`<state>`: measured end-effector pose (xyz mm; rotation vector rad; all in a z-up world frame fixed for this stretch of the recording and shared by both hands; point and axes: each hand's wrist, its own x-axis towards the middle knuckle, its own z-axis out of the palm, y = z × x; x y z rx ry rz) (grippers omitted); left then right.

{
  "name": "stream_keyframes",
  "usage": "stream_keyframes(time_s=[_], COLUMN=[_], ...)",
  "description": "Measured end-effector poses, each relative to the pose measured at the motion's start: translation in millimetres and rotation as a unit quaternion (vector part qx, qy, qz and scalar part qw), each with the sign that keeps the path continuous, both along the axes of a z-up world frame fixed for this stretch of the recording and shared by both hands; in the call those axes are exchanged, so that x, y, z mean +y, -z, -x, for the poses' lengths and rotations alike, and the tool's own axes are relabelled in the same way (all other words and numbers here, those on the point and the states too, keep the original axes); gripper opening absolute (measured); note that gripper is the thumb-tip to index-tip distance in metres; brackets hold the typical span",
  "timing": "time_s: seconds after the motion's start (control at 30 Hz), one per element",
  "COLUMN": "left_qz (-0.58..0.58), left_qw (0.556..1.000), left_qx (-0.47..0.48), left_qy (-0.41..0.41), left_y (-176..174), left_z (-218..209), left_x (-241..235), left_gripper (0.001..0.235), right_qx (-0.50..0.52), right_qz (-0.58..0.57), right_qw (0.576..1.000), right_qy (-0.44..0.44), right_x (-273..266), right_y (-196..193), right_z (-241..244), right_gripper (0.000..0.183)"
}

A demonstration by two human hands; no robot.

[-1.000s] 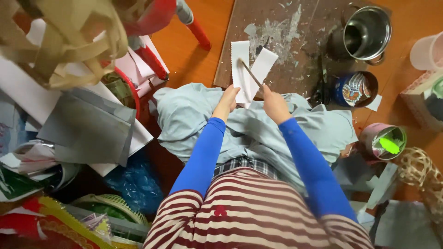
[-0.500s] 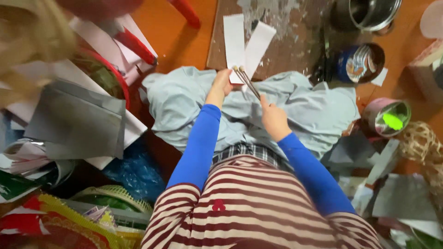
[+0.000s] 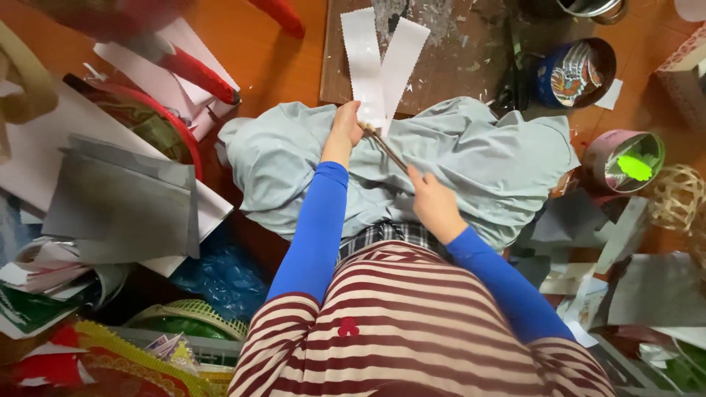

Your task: Applying red paper strips to a bamboo frame using glue and a brush.

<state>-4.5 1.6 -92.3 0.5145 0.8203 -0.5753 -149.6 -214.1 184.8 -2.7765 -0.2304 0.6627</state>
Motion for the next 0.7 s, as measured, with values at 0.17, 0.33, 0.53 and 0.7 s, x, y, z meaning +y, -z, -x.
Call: stream_keyframes(time_s=[0.17, 0.33, 0.53, 0.7], left_qz=[-0.009, -0.03, -0.035, -0.017], left_qw=[1.0, 0.999, 0.998, 0.999], left_qx=[-0.014, -0.037, -0.018, -0.02], left_qy=[0.006, 0.025, 0.055, 0.039], left_y=[-26.4, -25.4, -43.4, -38.8], left_z=[1.9, 5.4, 3.9, 2.6], left_x=[0.5, -2.2, 1.6, -2.7], left_gripper=[0.043, 0.046, 0.047, 0.049], right_qx=[-0.038, -0.111, -0.112, -0.095], right_qz=[-0.036, -0.08, -0.086, -0.085], right_qw=[0.998, 0.987, 0.984, 0.98], right_qy=[0.041, 0.079, 0.108, 0.15], right_x=[-21.2, 29.3, 85.8, 67.0], right_y=[-4.7, 46.6, 91.4, 93.3], right_z=[-36.6, -132.2, -180.7, -179.6], right_gripper=[0.045, 0.037, 0.038, 0.039])
